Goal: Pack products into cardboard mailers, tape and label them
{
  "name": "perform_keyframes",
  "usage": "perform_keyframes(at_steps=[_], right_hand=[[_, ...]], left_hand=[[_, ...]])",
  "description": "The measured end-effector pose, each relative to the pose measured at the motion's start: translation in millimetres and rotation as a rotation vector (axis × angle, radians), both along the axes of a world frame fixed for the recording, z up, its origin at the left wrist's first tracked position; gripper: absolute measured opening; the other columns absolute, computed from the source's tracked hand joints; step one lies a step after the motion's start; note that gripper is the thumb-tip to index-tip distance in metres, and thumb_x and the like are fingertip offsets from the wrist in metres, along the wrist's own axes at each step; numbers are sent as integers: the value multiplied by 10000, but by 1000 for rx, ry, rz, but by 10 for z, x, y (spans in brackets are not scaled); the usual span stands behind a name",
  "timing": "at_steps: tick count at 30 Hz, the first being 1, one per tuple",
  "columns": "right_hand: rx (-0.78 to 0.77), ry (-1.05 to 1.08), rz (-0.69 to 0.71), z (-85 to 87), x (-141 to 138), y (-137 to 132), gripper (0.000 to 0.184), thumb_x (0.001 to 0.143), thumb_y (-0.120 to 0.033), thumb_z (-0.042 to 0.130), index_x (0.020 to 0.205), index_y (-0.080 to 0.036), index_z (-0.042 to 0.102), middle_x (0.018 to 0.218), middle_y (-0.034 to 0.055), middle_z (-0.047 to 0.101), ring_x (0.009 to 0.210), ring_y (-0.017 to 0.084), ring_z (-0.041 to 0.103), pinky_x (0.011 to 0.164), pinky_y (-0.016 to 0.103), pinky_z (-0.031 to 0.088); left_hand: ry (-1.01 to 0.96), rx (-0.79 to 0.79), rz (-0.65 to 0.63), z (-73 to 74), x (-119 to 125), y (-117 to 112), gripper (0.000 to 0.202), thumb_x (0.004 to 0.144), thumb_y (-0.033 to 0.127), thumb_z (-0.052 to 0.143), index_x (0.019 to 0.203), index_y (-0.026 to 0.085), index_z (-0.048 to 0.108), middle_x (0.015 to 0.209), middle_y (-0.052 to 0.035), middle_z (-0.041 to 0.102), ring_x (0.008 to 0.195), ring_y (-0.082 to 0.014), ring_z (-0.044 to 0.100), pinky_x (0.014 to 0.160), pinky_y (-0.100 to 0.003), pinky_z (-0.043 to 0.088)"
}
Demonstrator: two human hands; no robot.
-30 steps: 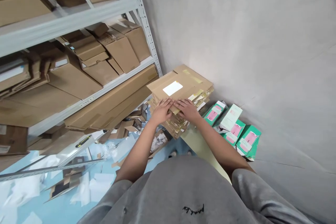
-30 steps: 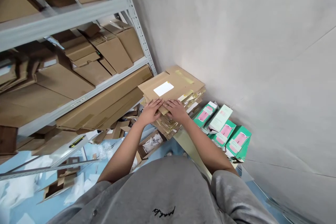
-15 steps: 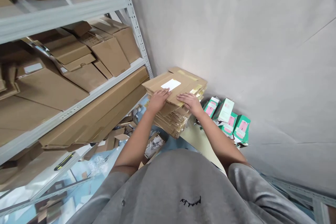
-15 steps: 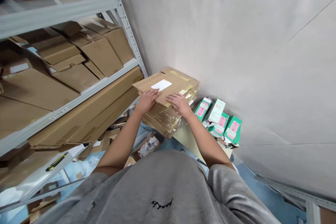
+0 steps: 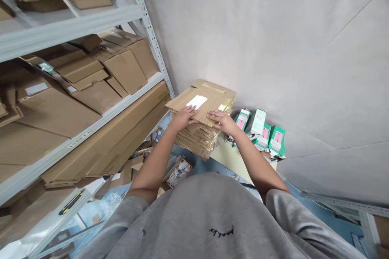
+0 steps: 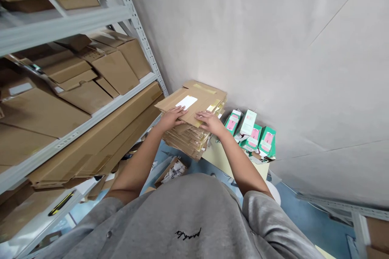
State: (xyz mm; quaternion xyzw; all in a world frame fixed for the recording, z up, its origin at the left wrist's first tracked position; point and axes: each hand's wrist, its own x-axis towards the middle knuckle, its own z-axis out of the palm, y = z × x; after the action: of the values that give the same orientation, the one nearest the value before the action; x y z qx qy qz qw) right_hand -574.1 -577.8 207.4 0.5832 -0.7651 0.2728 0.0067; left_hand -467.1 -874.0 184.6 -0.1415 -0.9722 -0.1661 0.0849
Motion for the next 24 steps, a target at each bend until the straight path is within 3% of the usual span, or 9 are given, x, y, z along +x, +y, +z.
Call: perform_keyframes(at_steps=[6, 9, 12, 16, 20, 24], right_hand=[[-7, -37, -16, 41, 48, 35, 477, 989, -253, 664, 1453, -364, 669, 1501, 77, 661, 1453, 296, 563, 1288, 663, 241], [-7, -52, -16, 16, 48, 53, 483, 976, -243, 675, 1446, -355, 676, 1509, 84, 653, 1458, 298, 558, 1295, 667, 210], [25, -67, -7, -45, 47, 72, 496, 953, -247, 706, 1440, -341, 683, 1514, 95, 648, 1453, 302, 564, 1292, 660, 222], [104, -95, 3, -131, 48, 89, 571, 868, -254, 804, 1426, -312, 696, 1521, 125, 637, 1449, 322, 566, 1271, 638, 285], [176, -82, -32, -139, 105, 79, 745, 791, -370, 898, 1486, -288, 645, 1573, 163, 578, 1475, 359, 526, 1266, 655, 273], [182, -28, -86, -46, 200, 28, 911, 742, -536, 924, 1545, -275, 584, 1648, 176, 482, 1523, 399, 444, 1279, 697, 200]], left_hand=[[-39, 41, 38, 63, 13, 52, 676, 1018, 637, 540, 1597, 289, 516, 1707, -76, 413, 1588, -280, 380, 1293, -475, 306], [-37, 15, 38, 134, -19, 30, 697, 995, 648, 581, 1591, 292, 526, 1697, -76, 431, 1571, -290, 407, 1276, -469, 329], [-49, -59, 27, 160, -67, 12, 770, 926, 663, 683, 1579, 280, 544, 1691, -91, 437, 1572, -317, 404, 1267, -477, 341], [-60, -177, -41, 85, -126, 35, 780, 909, 627, 734, 1557, 225, 567, 1643, -147, 498, 1518, -312, 487, 1250, -458, 372], [2, -267, -101, -13, -118, 53, 606, 957, 558, 711, 1433, 184, 674, 1525, -184, 618, 1433, -304, 585, 1201, -439, 439], [96, -249, -77, -5, -57, 36, 491, 1026, 505, 619, 1384, 179, 700, 1476, -184, 658, 1418, -302, 601, 1165, -453, 481]])
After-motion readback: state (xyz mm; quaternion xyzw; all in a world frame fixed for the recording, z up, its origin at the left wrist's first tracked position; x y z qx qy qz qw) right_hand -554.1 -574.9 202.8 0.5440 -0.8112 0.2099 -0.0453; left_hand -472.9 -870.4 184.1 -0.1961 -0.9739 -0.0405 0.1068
